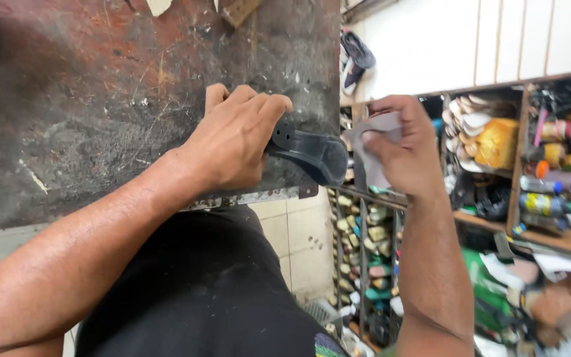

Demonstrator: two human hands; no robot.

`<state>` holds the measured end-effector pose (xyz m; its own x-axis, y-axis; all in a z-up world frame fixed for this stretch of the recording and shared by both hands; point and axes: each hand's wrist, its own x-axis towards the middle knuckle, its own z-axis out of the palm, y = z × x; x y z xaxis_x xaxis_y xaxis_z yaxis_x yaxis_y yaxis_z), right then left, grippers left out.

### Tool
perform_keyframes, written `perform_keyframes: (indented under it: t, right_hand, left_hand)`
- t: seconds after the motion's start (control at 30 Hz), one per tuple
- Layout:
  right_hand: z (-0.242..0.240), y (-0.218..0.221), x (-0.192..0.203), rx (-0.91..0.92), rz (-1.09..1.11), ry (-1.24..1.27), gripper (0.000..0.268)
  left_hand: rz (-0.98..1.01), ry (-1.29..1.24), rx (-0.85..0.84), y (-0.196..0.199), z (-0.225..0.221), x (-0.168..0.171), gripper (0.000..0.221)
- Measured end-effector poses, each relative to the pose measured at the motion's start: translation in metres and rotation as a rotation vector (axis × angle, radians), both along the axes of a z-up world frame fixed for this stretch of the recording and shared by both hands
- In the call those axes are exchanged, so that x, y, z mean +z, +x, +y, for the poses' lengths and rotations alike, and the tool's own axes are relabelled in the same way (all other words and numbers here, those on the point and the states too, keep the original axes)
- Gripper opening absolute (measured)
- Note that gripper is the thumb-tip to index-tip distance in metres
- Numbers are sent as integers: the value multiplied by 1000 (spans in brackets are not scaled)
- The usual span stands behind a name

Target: Sanding the bottom of a shoe sole with sandpaper

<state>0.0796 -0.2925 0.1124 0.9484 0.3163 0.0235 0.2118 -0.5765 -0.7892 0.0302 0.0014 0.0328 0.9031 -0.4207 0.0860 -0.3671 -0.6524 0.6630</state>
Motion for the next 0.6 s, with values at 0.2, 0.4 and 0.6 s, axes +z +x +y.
perform_keyframes:
  t: [0.2, 0.4, 0.6]
  right_hand:
    - [22, 52, -6, 297, 283, -37, 52]
    - [65, 72, 10, 547, 464, -576, 30]
    - [87, 70, 26, 621, 403, -940, 27]
  left_hand:
    - [-266, -294, 362, -35, -40, 2, 86]
    - [-194, -121, 589, -46, -72, -9, 118]
    - [-273, -99, 635, -44, -76, -17, 115]
